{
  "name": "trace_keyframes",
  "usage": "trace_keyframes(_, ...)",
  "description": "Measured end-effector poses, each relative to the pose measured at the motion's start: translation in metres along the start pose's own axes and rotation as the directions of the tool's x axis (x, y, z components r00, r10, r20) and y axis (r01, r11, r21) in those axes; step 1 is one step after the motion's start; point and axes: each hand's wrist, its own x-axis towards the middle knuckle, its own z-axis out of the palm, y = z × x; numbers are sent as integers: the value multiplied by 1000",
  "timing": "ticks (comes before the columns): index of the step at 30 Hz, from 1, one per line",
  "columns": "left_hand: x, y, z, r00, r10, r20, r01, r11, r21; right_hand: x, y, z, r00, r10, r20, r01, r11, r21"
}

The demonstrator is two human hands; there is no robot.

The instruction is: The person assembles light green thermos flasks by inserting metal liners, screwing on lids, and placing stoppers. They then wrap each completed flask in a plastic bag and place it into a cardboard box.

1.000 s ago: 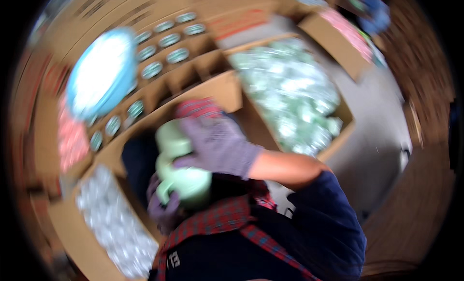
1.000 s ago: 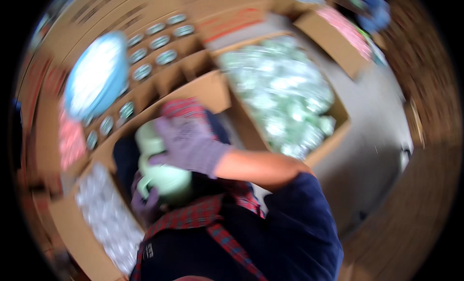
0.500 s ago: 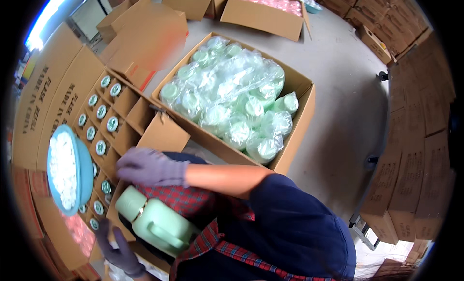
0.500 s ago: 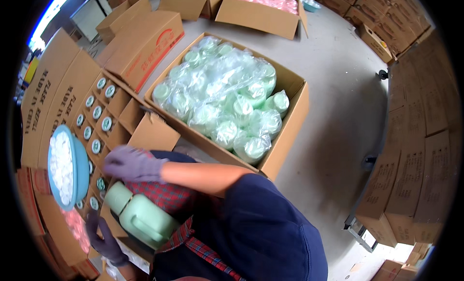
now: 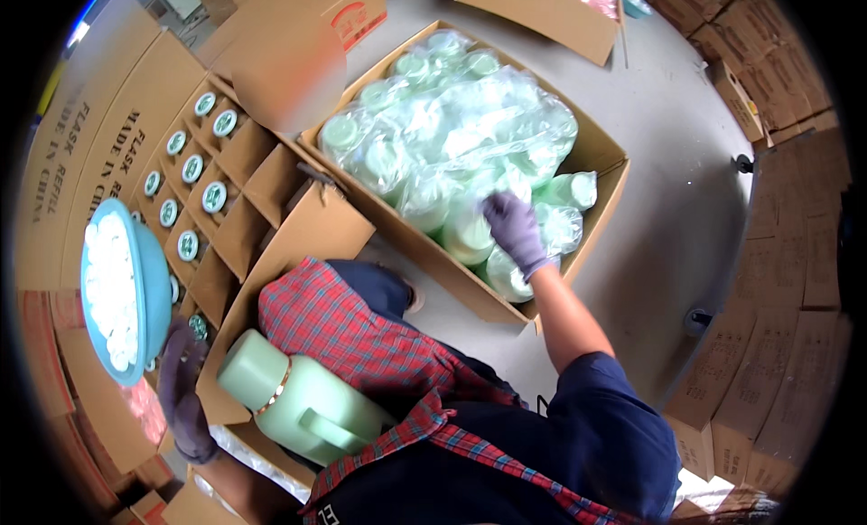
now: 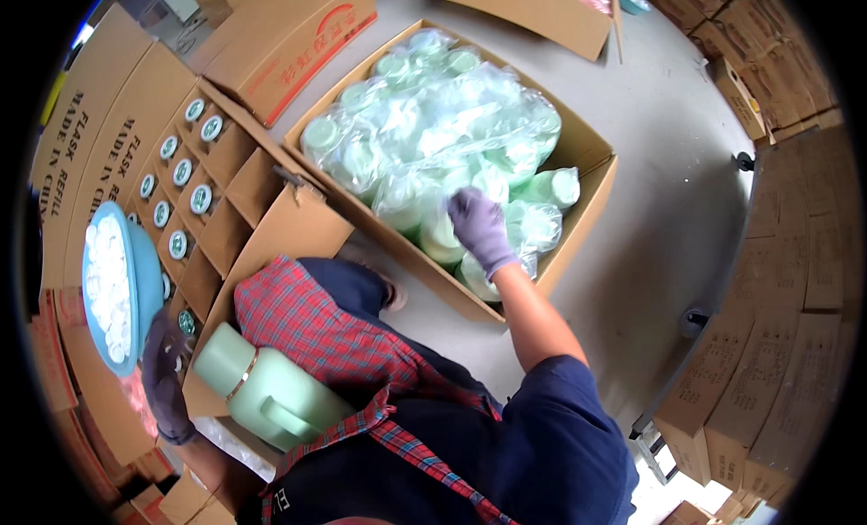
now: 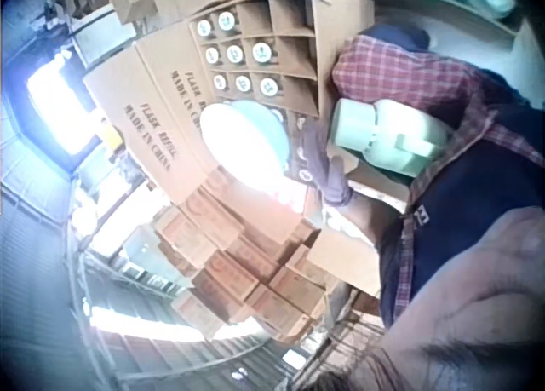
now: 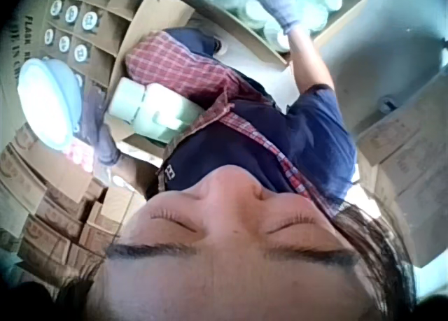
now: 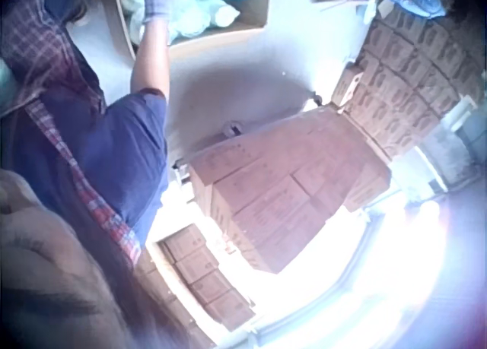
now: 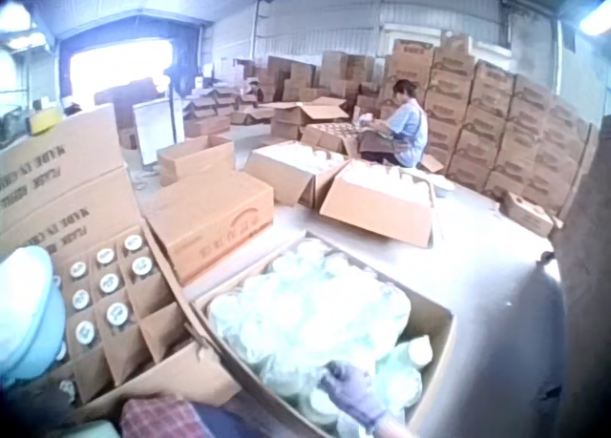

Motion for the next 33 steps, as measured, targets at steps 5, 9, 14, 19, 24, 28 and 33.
trace_keyframes(5, 4, -33, 11, 947, 112, 301, -70, 987, -146, 54, -195, -61, 762, -459, 456, -31, 678, 734)
trace_keyframes(9, 24, -32, -18, 992, 64, 107, -38, 972, -230, 99, -325, -30, 676, -593, 437, -433, 160, 887)
trace_keyframes(14, 103, -10, 43, 992, -94, -87, 64, 952, -300, 123, -463, 35, 603, -653, 459, -564, 58, 824)
trace_keyframes(19, 138, -43, -15, 947, -93, -308, 34, 981, -190, 116, -403, 5, 603, -796, 43, 448, 383, 808)
trace_keyframes(24, 119, -14, -33, 938, -193, -288, 51, 898, -438, 43, -352, 57, 684, -724, -92, 621, 511, 594)
trace_keyframes(28, 97, -39, 11, 950, 115, -290, -236, 872, -428, 14, -357, 105, 746, -646, -162, 495, 375, 784)
trace_keyframes(33, 33, -99, -27, 718, 28, -695, -65, 998, -27, 10, -321, 118, 910, -363, -199, 367, 482, 796)
